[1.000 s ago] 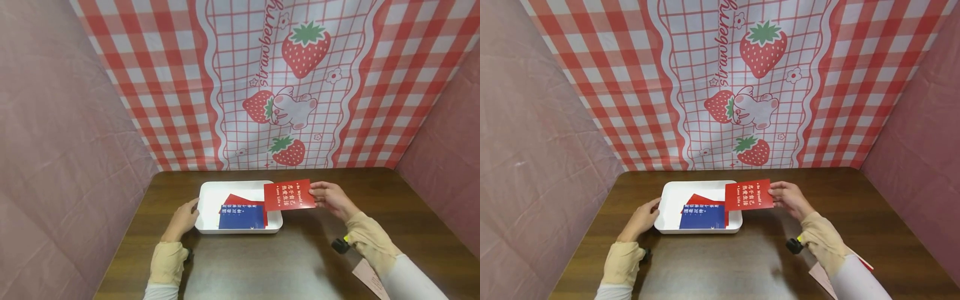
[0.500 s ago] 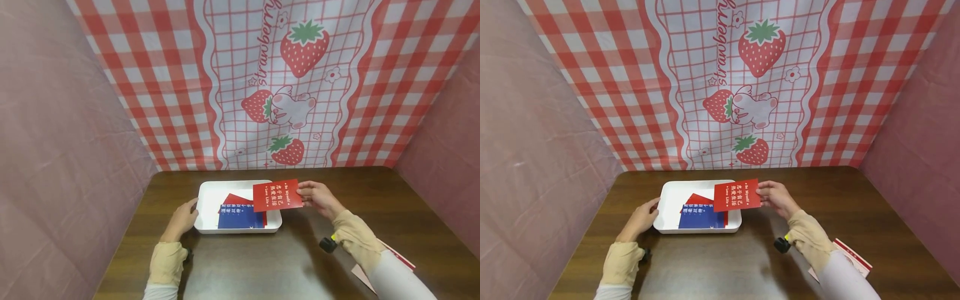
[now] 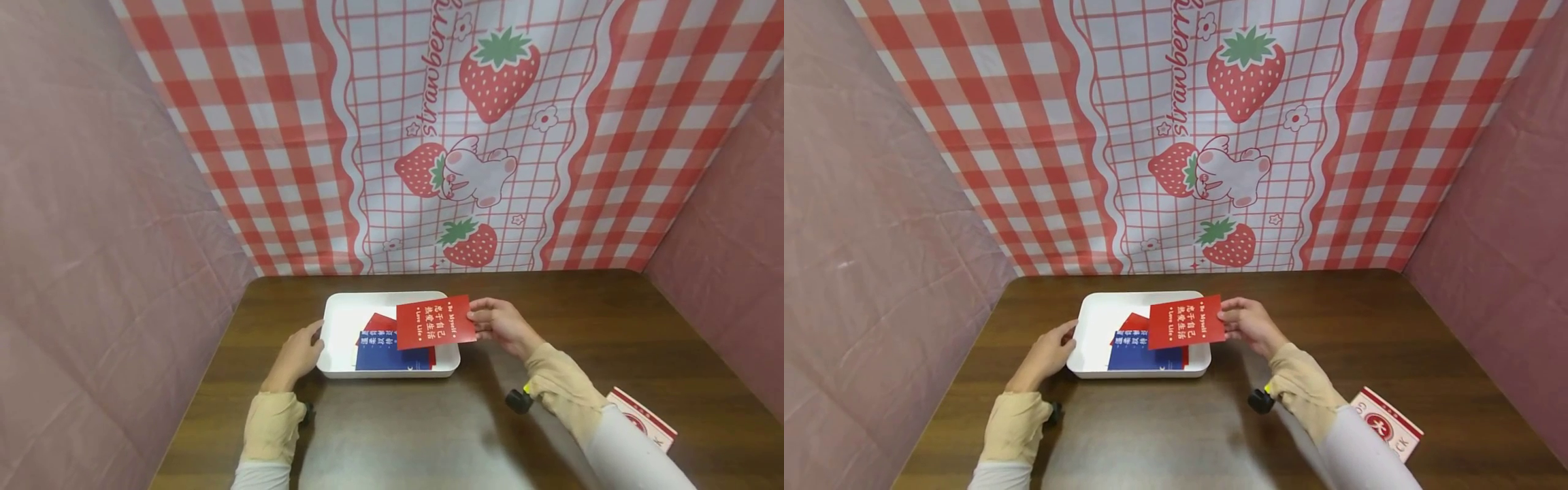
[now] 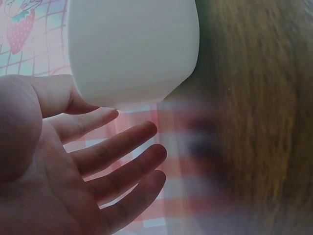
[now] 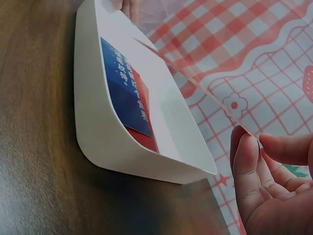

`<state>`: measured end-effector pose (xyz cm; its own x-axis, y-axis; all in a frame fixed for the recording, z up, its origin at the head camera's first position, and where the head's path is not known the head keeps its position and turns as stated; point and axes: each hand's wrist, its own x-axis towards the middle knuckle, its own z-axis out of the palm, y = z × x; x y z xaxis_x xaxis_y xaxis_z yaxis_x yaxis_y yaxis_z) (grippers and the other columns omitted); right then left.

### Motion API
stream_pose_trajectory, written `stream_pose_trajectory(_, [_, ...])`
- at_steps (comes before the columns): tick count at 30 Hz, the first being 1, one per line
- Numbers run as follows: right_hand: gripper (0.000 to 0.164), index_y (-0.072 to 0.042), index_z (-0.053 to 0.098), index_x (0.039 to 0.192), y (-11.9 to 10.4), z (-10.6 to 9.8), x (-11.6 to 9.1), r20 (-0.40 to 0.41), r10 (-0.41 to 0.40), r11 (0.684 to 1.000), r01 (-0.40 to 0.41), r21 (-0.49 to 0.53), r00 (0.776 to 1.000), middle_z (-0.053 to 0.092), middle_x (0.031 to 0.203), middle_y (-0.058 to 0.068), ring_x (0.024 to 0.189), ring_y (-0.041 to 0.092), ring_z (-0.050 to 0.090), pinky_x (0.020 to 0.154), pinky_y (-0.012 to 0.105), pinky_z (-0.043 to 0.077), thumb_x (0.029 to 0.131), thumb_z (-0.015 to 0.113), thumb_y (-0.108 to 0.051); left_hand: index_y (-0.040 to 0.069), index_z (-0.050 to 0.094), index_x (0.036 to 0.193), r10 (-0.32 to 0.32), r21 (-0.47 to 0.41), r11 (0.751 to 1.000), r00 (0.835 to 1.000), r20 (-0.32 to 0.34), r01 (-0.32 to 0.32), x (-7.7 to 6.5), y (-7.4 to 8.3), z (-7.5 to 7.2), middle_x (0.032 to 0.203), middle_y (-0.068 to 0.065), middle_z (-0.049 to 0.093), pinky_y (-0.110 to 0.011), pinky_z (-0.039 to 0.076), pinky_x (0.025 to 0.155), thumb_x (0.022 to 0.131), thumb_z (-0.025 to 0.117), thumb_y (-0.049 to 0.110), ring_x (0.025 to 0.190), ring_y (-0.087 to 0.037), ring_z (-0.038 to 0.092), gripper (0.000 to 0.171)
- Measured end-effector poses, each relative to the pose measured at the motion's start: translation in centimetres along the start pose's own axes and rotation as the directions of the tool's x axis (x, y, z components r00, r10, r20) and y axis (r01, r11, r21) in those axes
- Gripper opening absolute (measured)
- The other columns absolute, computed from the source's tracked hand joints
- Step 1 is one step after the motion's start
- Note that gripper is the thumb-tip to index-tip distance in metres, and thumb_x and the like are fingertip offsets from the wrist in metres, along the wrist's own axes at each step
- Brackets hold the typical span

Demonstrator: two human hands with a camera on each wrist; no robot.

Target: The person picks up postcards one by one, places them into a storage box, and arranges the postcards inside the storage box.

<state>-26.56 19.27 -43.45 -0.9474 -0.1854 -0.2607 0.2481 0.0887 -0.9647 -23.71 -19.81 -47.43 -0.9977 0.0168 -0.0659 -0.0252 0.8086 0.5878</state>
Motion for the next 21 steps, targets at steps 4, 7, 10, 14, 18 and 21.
stream_pose_trajectory(4, [0.031,0.009,0.047,0.12,0.2,0.8,0.0,0.009,0.003,1.0,-0.003,-0.007,1.0,0.064,0.077,-0.002,0.064,0.007,0.062,0.058,0.023,0.054,0.094,0.056,-0.005,0.003,0.046,0.144,-0.003,-0.001,1.0,1.0,0.001,0.003,0.0,0.0,0.0,0.137,-0.023,0.056,-0.057,0.037,0.108,0.094,0.048,0.013,0.13,-0.042,0.049,0.051])
stream_pose_trajectory(7, [0.033,0.01,0.047,0.121,0.5,1.4,0.0,0.017,0.009,1.0,-0.009,-0.011,1.0,0.065,0.076,-0.002,0.064,0.008,0.062,0.057,0.024,0.054,0.093,0.055,-0.005,0.003,0.046,0.144,-0.008,-0.002,1.0,1.0,0.003,0.008,0.0,0.0,-0.1,0.138,-0.023,0.055,-0.057,0.037,0.109,0.094,0.048,0.013,0.13,-0.042,0.049,0.051])
stream_pose_trajectory(10, [0.032,0.011,0.047,0.12,0.9,2.1,0.1,0.029,0.014,1.0,-0.014,-0.017,0.999,0.065,0.076,-0.001,0.064,0.009,0.062,0.058,0.024,0.055,0.093,0.056,-0.005,0.003,0.046,0.144,-0.008,0.001,1.0,1.0,0.003,0.008,-0.1,0.0,0.0,0.138,-0.023,0.055,-0.057,0.037,0.108,0.094,0.049,0.013,0.13,-0.041,0.049,0.05])
stream_pose_trajectory(14, [0.035,0.016,0.049,0.121,1.4,2.8,0.3,0.068,0.019,0.999,-0.016,-0.045,0.998,0.067,0.078,0.002,0.068,0.011,0.065,0.061,0.024,0.057,0.094,0.055,-0.006,0.004,0.046,0.144,-0.015,-0.003,1.0,1.0,0.005,0.015,0.0,0.0,0.0,0.139,-0.022,0.055,-0.056,0.037,0.109,0.095,0.049,0.014,0.131,-0.041,0.049,0.051])
stream_pose_trajectory(18, [0.038,0.02,0.051,0.122,1.7,3.0,0.4,0.106,0.031,0.997,-0.024,-0.069,0.994,0.069,0.079,0.005,0.069,0.012,0.067,0.063,0.025,0.058,0.095,0.054,-0.007,0.004,0.046,0.144,-0.015,0.001,1.0,1.0,0.006,0.015,0.1,-0.1,0.0,0.139,-0.022,0.054,-0.057,0.036,0.109,0.095,0.049,0.014,0.132,-0.042,0.048,0.051])
stream_pose_trajectory(21, [0.038,0.02,0.054,0.12,1.9,3.1,0.3,0.122,0.04,0.996,-0.029,-0.09,0.992,0.07,0.079,0.005,0.068,0.011,0.067,0.062,0.024,0.057,0.094,0.054,-0.008,0.005,0.046,0.144,-0.019,0.0,1.0,1.0,0.007,0.019,0.1,-0.1,0.0,0.14,-0.022,0.054,-0.057,0.036,0.109,0.095,0.049,0.014,0.132,-0.042,0.047,0.051])
